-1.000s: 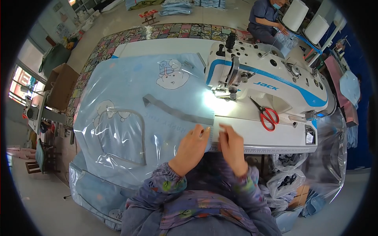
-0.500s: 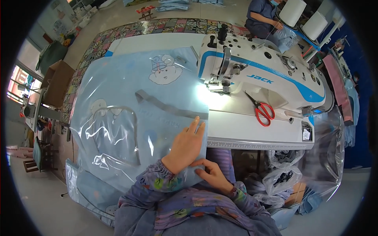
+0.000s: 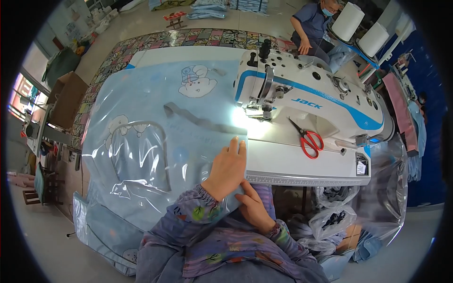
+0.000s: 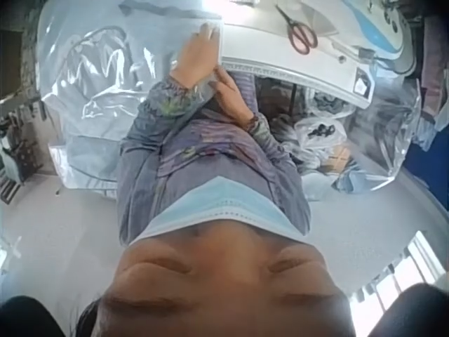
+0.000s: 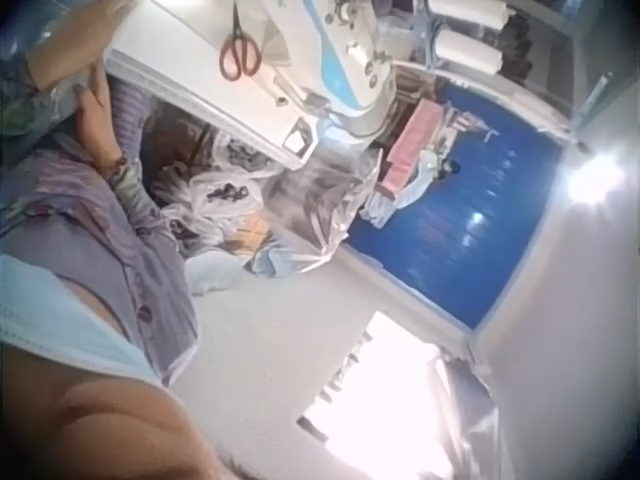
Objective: Sewing plastic windows and handles onto fabric storage bags using an industrial sewing machine.
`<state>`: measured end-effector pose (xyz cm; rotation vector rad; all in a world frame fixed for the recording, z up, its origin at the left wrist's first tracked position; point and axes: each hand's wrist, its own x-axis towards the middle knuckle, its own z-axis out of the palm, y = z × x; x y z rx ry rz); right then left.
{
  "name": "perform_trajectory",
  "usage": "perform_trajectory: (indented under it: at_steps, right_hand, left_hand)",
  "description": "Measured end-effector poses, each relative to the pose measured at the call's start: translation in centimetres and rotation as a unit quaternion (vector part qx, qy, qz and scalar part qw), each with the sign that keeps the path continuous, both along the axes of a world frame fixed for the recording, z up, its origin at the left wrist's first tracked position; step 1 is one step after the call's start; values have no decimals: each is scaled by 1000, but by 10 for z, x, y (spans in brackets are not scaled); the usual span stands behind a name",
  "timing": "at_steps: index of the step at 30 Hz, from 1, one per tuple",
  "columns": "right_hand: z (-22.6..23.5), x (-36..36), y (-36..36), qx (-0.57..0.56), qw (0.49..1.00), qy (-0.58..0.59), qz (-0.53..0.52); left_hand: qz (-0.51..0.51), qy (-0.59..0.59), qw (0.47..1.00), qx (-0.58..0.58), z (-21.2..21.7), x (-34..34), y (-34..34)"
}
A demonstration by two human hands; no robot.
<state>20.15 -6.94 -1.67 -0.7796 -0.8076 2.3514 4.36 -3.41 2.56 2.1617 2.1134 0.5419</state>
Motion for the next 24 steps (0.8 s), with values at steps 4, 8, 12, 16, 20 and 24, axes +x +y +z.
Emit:
perform_trajectory:
  at_steps: [4, 8, 12, 16, 20, 24]
  right_hand:
    - [2, -6, 18, -60, 997, 36, -18]
    - [12, -16, 35, -79, 994, 63, -28]
    - [12, -29, 48, -61, 995, 79, -29]
    - [-5, -24, 46, -53, 995, 69, -43]
    - [-33, 14, 1, 396, 900, -172, 50]
    - [-50, 34, -33, 382, 906, -153, 103]
  left_hand:
    - [17, 13, 1000, 11, -1, 7, 6]
    - [16, 15, 999, 27, -4, 0, 23]
    - [26, -23, 999, -39, 0, -10, 40]
    - [-15, 23, 994, 106, 2, -2, 18]
    - [-97, -59, 993, 35, 37, 24, -56]
    - [-66, -96, 992, -40, 16, 36, -115]
